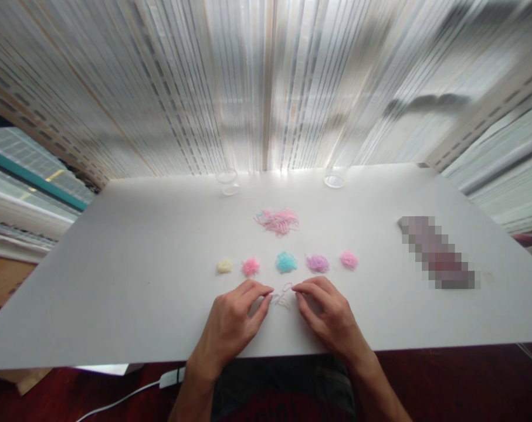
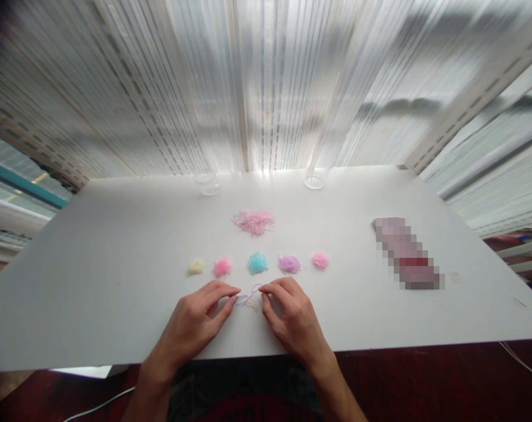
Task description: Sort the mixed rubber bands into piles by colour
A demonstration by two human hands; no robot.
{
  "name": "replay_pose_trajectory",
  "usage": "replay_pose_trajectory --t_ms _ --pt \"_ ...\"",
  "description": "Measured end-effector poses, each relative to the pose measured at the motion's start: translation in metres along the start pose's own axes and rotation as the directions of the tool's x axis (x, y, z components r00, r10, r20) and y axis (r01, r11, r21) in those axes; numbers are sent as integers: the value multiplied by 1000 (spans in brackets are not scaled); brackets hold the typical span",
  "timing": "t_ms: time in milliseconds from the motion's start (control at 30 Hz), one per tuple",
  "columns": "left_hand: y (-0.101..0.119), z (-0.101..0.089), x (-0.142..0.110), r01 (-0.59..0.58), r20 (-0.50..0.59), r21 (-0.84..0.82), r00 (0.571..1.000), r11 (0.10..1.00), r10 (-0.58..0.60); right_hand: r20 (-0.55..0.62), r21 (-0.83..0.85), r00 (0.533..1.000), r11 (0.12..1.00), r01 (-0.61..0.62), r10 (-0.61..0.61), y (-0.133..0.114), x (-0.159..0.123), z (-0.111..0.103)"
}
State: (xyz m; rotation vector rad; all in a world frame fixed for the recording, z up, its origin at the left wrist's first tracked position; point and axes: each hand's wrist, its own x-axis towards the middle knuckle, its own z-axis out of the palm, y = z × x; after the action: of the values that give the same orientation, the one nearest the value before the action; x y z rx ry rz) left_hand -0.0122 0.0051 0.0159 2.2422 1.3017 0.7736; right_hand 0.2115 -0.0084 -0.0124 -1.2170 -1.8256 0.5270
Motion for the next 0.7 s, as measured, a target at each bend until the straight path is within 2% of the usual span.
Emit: replay_pose_trajectory --t_ms 200,467,700 --pt "-7 6 -8 48 11 117 999 992 -50 62 -39 998 999 14 -12 2 -1 2" --pt "-3 15 -8 -25 -48 99 998 995 30 104 -66 994 997 28 -21 -1 0 1" --pt "-2 24 -7 -36 -96 145 994 989 50 93 -82 995 996 33 -26 -1 2 1"
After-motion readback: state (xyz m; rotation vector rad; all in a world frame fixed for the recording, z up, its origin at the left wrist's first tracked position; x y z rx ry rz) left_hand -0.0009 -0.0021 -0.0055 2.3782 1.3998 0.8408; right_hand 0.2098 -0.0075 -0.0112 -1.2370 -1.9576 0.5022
